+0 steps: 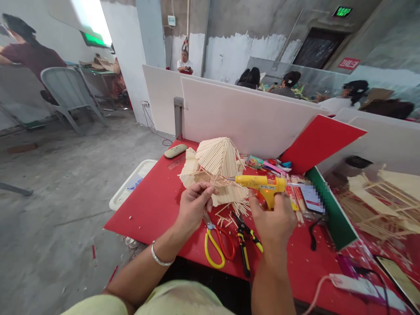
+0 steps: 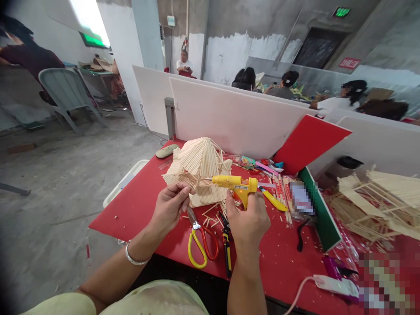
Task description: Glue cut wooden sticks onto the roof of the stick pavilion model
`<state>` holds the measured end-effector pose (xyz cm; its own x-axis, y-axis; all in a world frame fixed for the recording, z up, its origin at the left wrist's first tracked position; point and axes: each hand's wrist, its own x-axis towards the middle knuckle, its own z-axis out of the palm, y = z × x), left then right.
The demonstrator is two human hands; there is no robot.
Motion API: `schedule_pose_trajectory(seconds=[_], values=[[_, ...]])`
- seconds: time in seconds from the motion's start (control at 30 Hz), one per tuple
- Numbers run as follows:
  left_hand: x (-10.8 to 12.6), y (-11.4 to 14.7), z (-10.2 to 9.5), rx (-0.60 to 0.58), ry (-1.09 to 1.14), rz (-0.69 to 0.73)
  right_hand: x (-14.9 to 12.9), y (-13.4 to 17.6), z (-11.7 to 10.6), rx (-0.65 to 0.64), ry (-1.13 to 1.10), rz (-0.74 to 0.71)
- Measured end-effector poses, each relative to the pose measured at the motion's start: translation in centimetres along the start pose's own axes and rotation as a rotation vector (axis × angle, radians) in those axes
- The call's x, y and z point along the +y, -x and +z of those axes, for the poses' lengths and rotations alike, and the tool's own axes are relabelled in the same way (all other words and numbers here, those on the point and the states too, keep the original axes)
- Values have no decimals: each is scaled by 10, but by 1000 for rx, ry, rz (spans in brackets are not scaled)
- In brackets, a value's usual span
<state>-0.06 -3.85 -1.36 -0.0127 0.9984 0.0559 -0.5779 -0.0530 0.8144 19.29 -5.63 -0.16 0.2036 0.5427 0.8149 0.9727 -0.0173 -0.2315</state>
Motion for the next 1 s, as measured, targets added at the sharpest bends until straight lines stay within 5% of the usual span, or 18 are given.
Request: schedule_pose_trajectory(seconds=[0.23,0.57,0.83,1.0], values=[[-7,17,17,10,-176,-30,15,12,-9,-94,-187,197],[-41,43,49,-209,-460,78,63,33,-26,-275,-376,526],[-79,58,59,-240,-525,-50,94,43,-43,-332,-354,620],[-69,44,74,-205,-338,-129,106,51,-47,-386,-387,581]])
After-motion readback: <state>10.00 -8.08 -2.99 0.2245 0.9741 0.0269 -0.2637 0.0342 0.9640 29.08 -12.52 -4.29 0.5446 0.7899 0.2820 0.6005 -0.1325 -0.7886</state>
